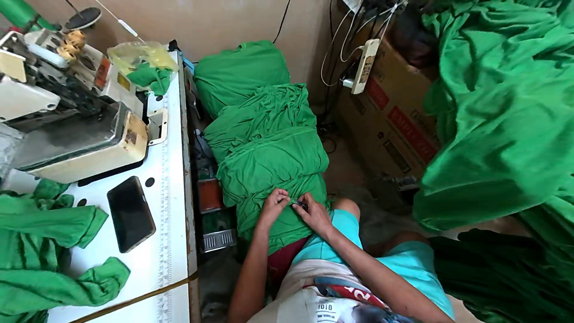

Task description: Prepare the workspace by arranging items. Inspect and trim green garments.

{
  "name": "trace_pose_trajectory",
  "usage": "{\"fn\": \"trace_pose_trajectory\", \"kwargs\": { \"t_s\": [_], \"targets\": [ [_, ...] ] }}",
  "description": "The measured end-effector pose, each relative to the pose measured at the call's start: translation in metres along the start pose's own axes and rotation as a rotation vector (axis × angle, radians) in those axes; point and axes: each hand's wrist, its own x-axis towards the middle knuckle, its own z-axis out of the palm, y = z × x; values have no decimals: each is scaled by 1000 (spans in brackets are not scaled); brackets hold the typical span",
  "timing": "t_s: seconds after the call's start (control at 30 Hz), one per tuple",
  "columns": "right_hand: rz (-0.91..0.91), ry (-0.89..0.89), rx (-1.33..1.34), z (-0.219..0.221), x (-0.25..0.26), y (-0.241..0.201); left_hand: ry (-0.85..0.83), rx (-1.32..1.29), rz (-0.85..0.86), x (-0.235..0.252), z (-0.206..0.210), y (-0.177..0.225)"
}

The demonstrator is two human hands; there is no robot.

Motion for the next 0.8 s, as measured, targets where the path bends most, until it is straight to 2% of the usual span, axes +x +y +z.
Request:
{"fn": "trace_pose_trajectory", "kwargs": {
  "t_s": [0.33,0.53,0.8],
  "targets": [
    [-91,140,311,6,1,9,10,-6,-2,1,0,1],
    [-73,95,181,5,1,8,-18,101,-18,1,2,2],
    [-25,294,170,5,-6,0,6,45,8,2,3,4]
  ]
}}
